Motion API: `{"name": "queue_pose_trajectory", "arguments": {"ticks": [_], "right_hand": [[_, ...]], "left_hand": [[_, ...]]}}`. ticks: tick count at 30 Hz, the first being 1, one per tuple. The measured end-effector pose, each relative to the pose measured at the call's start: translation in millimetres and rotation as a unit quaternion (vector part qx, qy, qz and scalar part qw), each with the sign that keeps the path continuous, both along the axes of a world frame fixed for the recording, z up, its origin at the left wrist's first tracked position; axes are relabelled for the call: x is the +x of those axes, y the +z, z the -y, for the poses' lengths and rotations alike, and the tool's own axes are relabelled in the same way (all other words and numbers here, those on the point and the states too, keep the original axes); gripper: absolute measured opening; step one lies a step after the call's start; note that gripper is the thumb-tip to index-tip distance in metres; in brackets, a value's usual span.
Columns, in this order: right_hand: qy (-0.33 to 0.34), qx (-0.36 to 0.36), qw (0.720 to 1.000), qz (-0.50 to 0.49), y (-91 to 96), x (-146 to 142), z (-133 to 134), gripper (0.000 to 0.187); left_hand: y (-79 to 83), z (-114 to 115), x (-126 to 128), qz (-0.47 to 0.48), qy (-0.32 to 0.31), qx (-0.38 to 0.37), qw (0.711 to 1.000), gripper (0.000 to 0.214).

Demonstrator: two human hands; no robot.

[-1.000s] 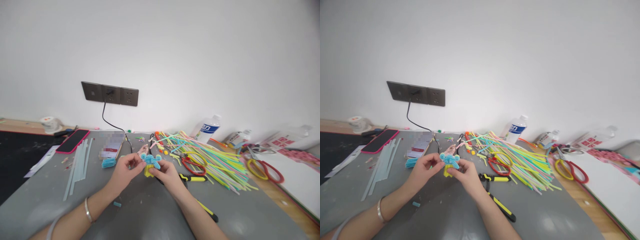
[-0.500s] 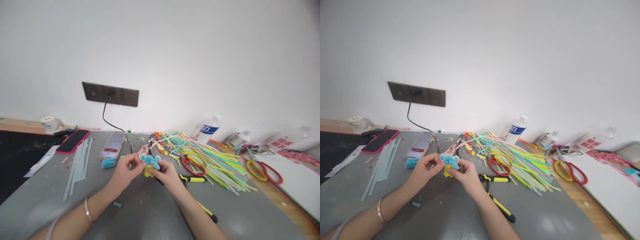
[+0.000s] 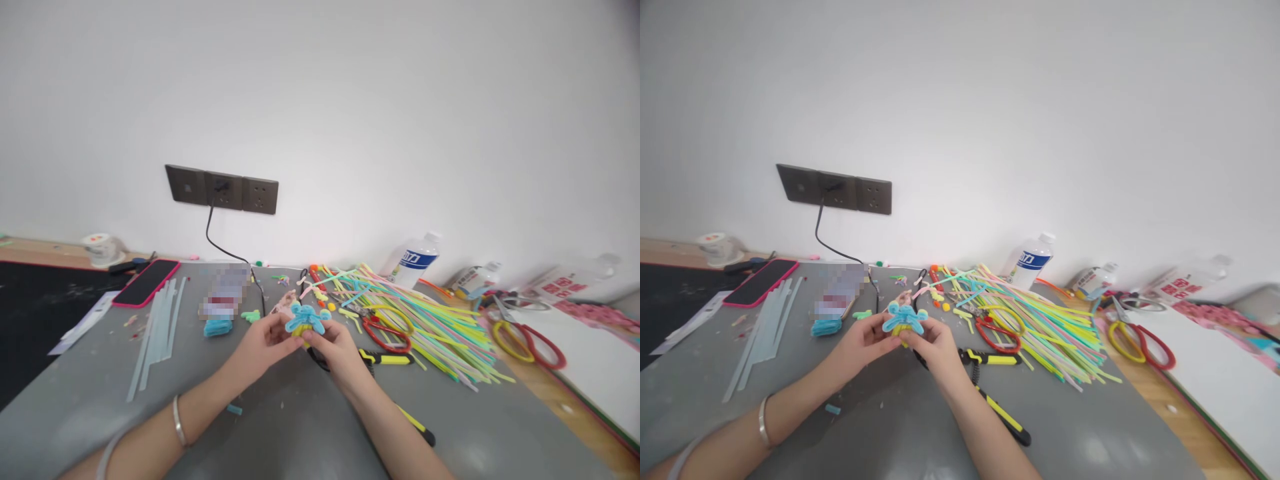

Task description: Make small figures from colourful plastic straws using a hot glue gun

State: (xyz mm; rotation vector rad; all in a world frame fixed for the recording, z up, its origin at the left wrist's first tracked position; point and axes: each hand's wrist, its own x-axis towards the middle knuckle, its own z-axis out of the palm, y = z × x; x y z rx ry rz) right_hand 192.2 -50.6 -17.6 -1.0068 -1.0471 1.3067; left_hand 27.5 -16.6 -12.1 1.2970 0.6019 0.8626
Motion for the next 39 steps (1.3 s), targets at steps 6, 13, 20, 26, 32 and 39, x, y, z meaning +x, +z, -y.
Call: {"name": "queue_pose_trajectory", "arguments": {"ticks": [6,13,20,26,32,39], "right_hand": [[-0.038,0.069,0.996,0.044,0.6,3,-1,0.033],[-0.093,0.073,0.989,0.094,6.8,4,3,0.036],[-0.070,0.098,0.988,0.100,8.7,3,3,0.037],[-0.052,0.102,0.989,0.098,8.7,3,2,0.036],[-0.039,0.095,0.990,0.095,10.7,4,2,0.035],[-0.033,0.092,0.989,0.115,14.7,7,3,0.034]], "left_hand": [[5.7,1,-2,-0.020,0.037,0.003,0.999,0.029],[14.2,1,-2,-0.040,0.064,0.002,0.997,0.039],[12.4,0,0,-0.039,0.055,0.016,0.998,0.037],[4.6,0,-1,-0.019,0.054,0.015,0.998,0.034],[9.1,2,-2,-0.025,0.048,0.016,0.998,0.036],[10.5,2,-4,-0.045,0.040,0.059,0.996,0.032]]}}
